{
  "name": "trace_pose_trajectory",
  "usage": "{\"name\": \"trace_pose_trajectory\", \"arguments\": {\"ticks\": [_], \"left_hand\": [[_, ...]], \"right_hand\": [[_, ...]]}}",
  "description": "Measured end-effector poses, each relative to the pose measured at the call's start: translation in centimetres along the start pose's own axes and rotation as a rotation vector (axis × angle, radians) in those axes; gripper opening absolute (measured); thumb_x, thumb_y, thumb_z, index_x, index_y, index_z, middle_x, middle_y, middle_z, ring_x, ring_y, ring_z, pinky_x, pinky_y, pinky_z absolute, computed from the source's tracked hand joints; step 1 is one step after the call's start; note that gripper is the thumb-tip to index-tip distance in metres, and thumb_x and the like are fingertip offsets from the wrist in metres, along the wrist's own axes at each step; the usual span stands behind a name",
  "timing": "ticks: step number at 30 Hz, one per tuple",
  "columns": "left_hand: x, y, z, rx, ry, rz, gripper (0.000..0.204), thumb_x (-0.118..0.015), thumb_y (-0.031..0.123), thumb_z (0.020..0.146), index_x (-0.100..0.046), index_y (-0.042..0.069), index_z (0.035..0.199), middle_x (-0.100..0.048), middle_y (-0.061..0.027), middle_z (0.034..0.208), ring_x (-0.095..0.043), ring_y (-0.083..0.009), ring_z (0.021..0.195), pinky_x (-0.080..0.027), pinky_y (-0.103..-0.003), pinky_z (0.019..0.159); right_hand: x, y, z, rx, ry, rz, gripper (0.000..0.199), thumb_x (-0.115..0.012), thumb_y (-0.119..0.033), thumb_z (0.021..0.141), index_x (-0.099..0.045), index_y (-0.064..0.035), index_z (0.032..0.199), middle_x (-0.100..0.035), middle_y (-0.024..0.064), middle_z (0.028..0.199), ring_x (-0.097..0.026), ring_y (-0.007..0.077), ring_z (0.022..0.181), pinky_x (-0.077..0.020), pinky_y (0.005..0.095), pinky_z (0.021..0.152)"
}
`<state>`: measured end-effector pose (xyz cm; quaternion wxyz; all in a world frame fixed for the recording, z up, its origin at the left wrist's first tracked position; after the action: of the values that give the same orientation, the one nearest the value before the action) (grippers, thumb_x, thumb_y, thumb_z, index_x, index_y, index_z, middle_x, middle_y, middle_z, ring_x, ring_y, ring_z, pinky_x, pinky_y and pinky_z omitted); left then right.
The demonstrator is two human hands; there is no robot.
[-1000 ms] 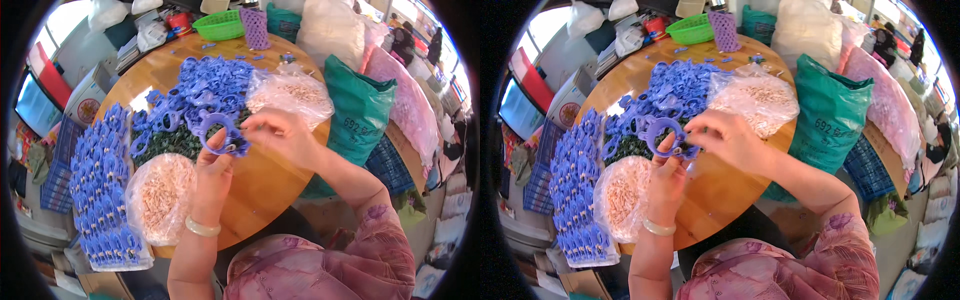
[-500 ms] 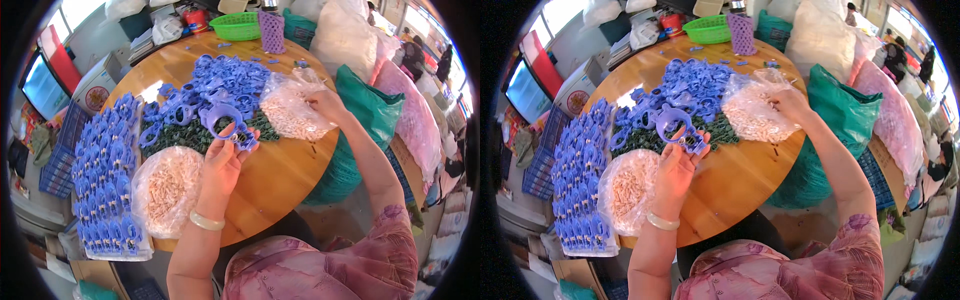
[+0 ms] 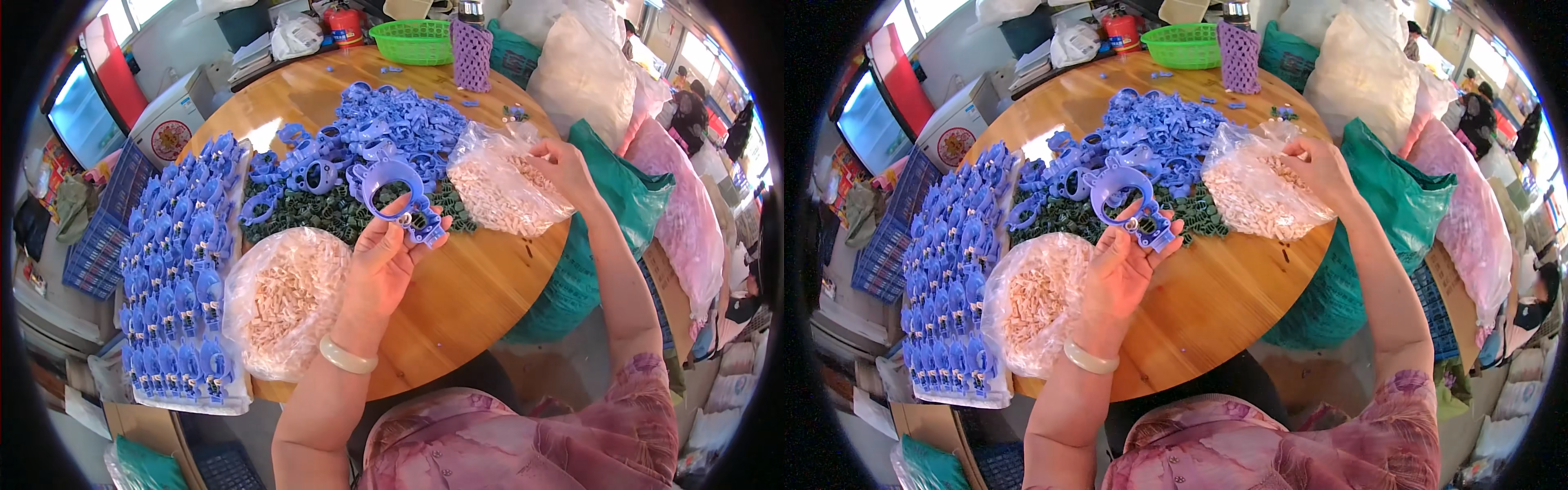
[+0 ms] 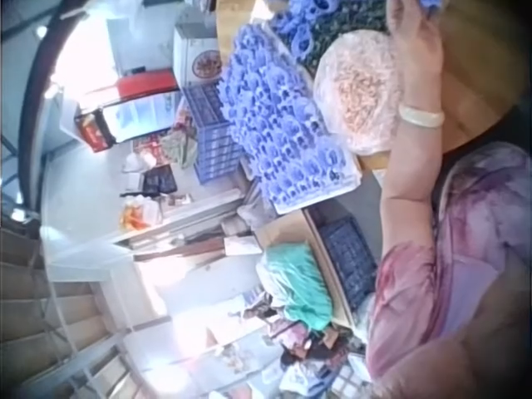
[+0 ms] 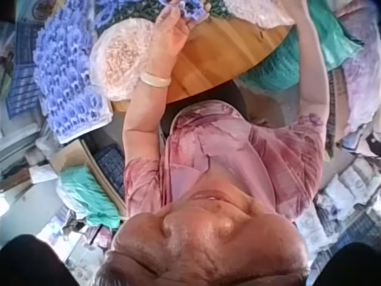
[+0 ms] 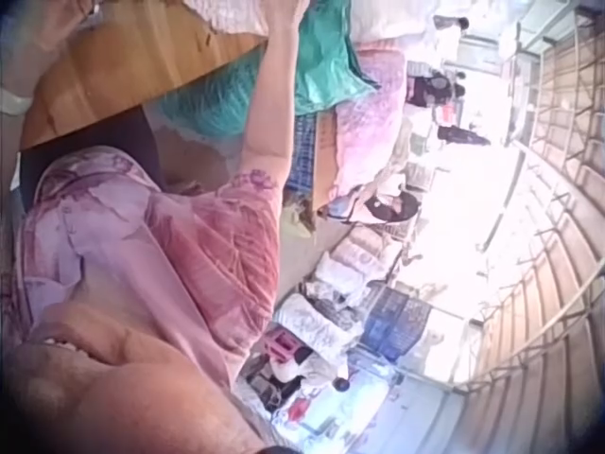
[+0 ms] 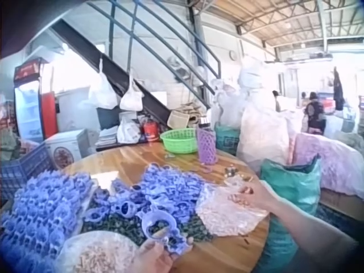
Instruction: Assembling small blue and green plastic toy components by hand at a workbench.
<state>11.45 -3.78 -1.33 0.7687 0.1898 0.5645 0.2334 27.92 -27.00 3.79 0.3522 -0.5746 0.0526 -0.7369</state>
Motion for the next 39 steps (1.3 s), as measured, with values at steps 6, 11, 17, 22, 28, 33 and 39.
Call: {"name": "trace_pose_trajectory", "arguments": {"ticks": [6, 11, 17, 22, 28, 33, 39], "left_hand": [[-0.5, -0.1, 0.1, 0.002, -0.013, 0.012, 0.04, -0.056, 0.01, 0.087, -0.048, 0.005, 0.126, -0.053, -0.0211, 0.12, -0.052, -0.0383, 0.112, -0.045, -0.045, 0.094], [-1.0, -0.1, 0.1, -0.044, -0.059, 0.125, 0.051, -0.064, 0.012, 0.082, -0.045, 0.005, 0.129, -0.054, -0.0206, 0.12, -0.051, -0.0382, 0.113, -0.046, -0.044, 0.094], [-1.4, 0.1, -0.2, -0.062, -0.044, 0.136, 0.051, -0.065, 0.008, 0.08, -0.046, 0.004, 0.127, -0.055, -0.0162, 0.12, -0.055, -0.033, 0.11, -0.047, -0.042, 0.093], [-1.6, 0.2, -0.2, -0.057, -0.004, 0.109, 0.049, -0.062, -0.004, 0.079, -0.047, -0.001, 0.125, -0.057, -0.0112, 0.117, -0.056, -0.0224, 0.108, -0.044, -0.034, 0.094], [-1.4, 0.2, -0.4, -0.055, 0.034, 0.144, 0.051, -0.065, -0.004, 0.077, -0.047, 0.0, 0.125, -0.059, -0.0089, 0.112, -0.057, -0.0199, 0.104, -0.046, -0.034, 0.091], [-1.3, 0.4, -0.5, -0.105, 0.03, 0.167, 0.052, -0.066, -0.003, 0.076, -0.048, 0.0, 0.124, -0.058, -0.0081, 0.112, -0.057, -0.0174, 0.1, -0.047, -0.032, 0.088], [-1.1, 0.4, -0.6, -0.128, 0.044, 0.196, 0.052, -0.066, -0.004, 0.075, -0.049, 0.001, 0.124, -0.058, -0.0078, 0.112, -0.057, -0.0164, 0.099, -0.047, -0.03, 0.086]], "right_hand": [[-1.2, -7.2, -2.9, 0.039, -0.146, 0.924, 0.013, -0.06, -0.001, 0.082, -0.062, 0.0044, 0.093, -0.065, 0.0096, 0.089, -0.063, 0.0146, 0.077, -0.0517, 0.0251, 0.07], [-2.5, -12.7, -5.6, 0.154, -0.249, 1.028, 0.013, -0.062, -0.002, 0.082, -0.064, 0.0041, 0.093, -0.066, 0.0076, 0.086, -0.064, 0.0124, 0.082, -0.0521, 0.0229, 0.073], [-3.2, -13.5, -6.4, 0.044, -0.206, 1.122, 0.012, -0.063, -0.004, 0.083, -0.066, 0.0024, 0.092, -0.066, 0.0047, 0.082, -0.063, 0.0101, 0.073, -0.0508, 0.0209, 0.065], [-3.1, -13.6, -6.7, 0.083, -0.13, 1.07, 0.011, -0.063, -0.005, 0.082, -0.066, 0.0016, 0.091, -0.066, 0.0047, 0.08, -0.062, 0.0093, 0.07, -0.0503, 0.0207, 0.063], [-2.7, -14.1, -6.6, 0.187, -0.048, 1.007, 0.005, -0.067, -0.002, 0.078, -0.065, 0.0011, 0.081, -0.063, 0.0038, 0.078, -0.059, 0.008, 0.07, -0.0485, 0.0207, 0.062], [-1.3, -15.4, -7.3, 0.359, 0.087, 0.762, 0.007, -0.07, -0.001, 0.075, -0.063, -0.0005, 0.076, -0.06, 0.0043, 0.079, -0.058, 0.0088, 0.071, -0.0472, 0.0222, 0.06], [-0.5, -16.5, -8.3, 0.499, 0.27, 0.616, 0.011, -0.072, 0.0, 0.07, -0.063, -0.0009, 0.077, -0.059, 0.0071, 0.079, -0.058, 0.0154, 0.069, -0.0468, 0.0251, 0.059]]}}
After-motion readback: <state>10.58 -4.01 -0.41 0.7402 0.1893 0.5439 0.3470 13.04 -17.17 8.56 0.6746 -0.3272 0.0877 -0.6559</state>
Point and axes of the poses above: each hand's wrist, its own z-axis towards the middle knuckle, its own x-axis out of the back of the hand, y = z × x, the point moved 9 cm from there along z, towards the middle knuckle
